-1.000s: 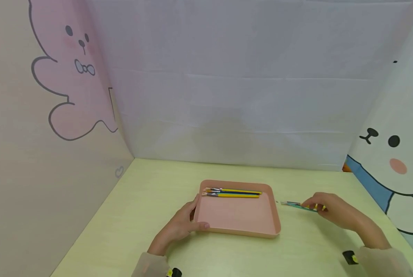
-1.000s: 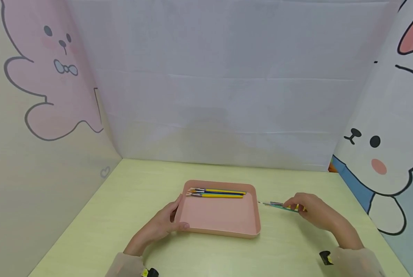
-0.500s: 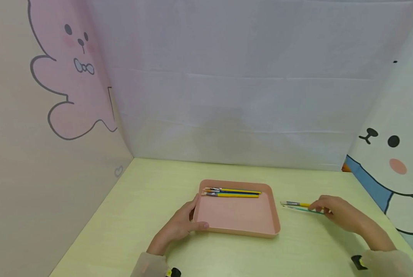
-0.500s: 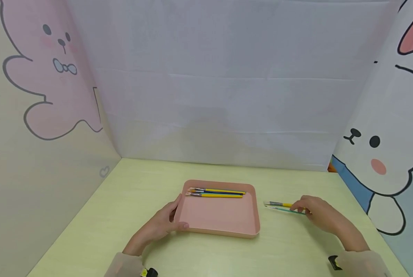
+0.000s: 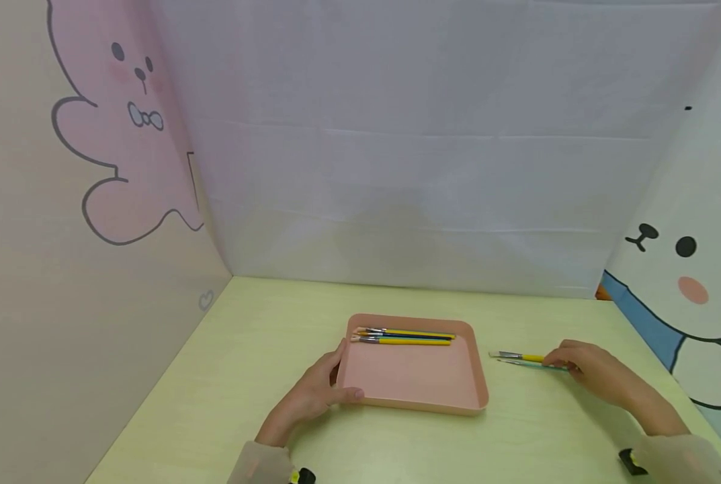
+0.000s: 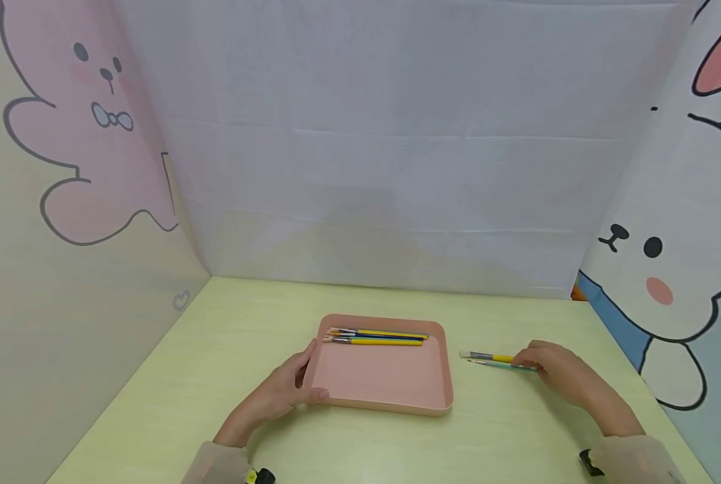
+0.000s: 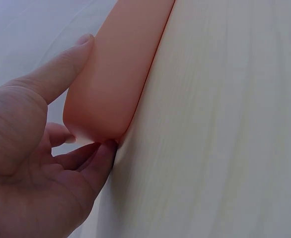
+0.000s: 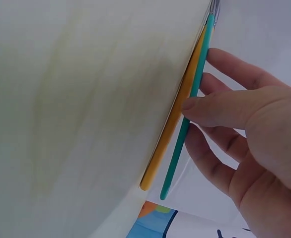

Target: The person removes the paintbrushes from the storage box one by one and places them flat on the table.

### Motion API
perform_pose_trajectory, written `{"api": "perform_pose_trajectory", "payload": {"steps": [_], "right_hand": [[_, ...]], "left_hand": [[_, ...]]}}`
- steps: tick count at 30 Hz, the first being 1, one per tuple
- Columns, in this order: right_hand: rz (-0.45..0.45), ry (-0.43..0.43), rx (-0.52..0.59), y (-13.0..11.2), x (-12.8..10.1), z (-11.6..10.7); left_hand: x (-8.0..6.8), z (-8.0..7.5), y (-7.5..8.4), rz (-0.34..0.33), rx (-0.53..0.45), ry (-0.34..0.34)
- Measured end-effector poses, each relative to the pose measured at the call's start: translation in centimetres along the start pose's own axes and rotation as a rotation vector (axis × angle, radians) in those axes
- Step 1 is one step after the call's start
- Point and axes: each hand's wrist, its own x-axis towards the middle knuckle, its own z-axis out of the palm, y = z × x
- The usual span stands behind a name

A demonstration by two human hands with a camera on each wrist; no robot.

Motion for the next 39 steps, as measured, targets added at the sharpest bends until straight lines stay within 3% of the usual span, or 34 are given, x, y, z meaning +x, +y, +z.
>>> {"api": "perform_pose_trajectory", "payload": {"steps": [27, 33, 39], "right_hand": [[-0.071, 0.037, -0.032, 1.1, 0.6, 0.8], [-0.055, 0.054, -0.052, 1.1, 0.7, 0.7], [0.005, 0.011, -0.087, 0.3, 1.3, -0.1]], "left_hand": [[-0.1, 0.0, 0.3, -0.008, 0.004, 0.009], [-0.1, 0.0, 0.3, -0.007, 0.002, 0.017], [-0.3, 0.0, 0.4, -0.011, -0.004, 0.023]]}}
